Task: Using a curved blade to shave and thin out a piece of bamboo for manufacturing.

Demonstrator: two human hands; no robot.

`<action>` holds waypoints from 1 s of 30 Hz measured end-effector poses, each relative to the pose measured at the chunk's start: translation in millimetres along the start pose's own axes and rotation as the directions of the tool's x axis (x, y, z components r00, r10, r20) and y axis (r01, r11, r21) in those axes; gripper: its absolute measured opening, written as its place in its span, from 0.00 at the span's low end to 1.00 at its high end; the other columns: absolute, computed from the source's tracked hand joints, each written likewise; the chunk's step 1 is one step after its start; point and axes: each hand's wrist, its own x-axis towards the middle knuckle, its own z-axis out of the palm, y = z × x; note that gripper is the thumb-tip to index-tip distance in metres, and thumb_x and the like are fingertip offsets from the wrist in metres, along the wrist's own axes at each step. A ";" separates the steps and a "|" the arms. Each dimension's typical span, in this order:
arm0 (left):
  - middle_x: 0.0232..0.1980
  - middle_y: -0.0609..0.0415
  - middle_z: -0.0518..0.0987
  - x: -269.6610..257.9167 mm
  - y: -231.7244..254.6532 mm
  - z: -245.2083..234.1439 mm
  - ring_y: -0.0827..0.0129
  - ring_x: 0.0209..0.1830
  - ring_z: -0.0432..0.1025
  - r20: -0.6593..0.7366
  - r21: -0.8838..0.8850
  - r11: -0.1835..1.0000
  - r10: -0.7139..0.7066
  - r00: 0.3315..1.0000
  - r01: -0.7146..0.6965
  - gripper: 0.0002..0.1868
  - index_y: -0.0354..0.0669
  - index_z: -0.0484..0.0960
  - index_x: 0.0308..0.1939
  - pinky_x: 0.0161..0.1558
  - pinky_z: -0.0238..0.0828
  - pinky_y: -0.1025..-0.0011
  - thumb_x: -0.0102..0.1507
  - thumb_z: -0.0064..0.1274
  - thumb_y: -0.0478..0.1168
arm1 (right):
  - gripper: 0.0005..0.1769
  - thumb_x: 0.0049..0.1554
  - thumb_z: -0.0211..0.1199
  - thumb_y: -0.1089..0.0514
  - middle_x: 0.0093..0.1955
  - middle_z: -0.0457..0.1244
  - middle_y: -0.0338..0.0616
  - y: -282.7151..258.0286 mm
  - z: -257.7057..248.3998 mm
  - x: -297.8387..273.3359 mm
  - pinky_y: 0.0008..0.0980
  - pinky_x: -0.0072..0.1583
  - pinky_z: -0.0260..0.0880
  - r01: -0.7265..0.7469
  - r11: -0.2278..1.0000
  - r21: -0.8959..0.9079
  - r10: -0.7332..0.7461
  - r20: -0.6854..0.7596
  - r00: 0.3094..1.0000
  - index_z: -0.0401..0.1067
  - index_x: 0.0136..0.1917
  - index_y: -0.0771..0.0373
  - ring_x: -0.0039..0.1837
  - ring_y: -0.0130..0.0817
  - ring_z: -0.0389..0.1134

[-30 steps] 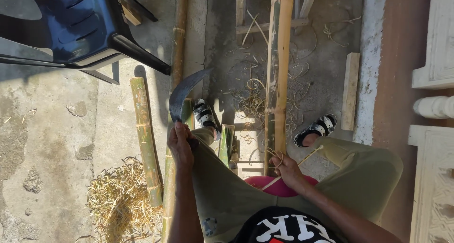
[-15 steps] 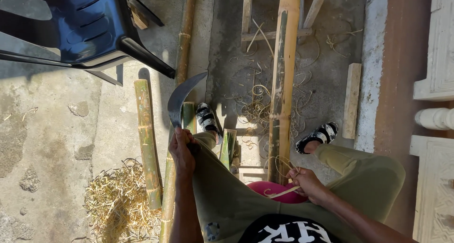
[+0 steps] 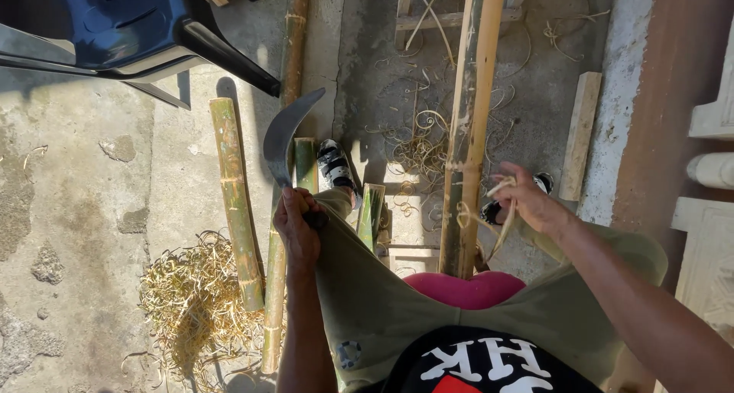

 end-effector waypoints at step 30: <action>0.32 0.59 0.71 9.5 -1.3 44.8 0.76 0.30 0.67 0.021 0.149 0.987 0.062 0.998 -0.064 0.24 0.40 0.75 0.35 0.34 0.67 0.75 0.74 0.43 0.56 | 0.37 0.53 0.72 0.45 0.50 0.66 0.46 -73.6 77.5 58.4 0.37 0.51 0.79 0.483 0.874 -0.059 -0.473 -0.338 0.814 0.60 0.65 0.66 0.51 0.36 0.73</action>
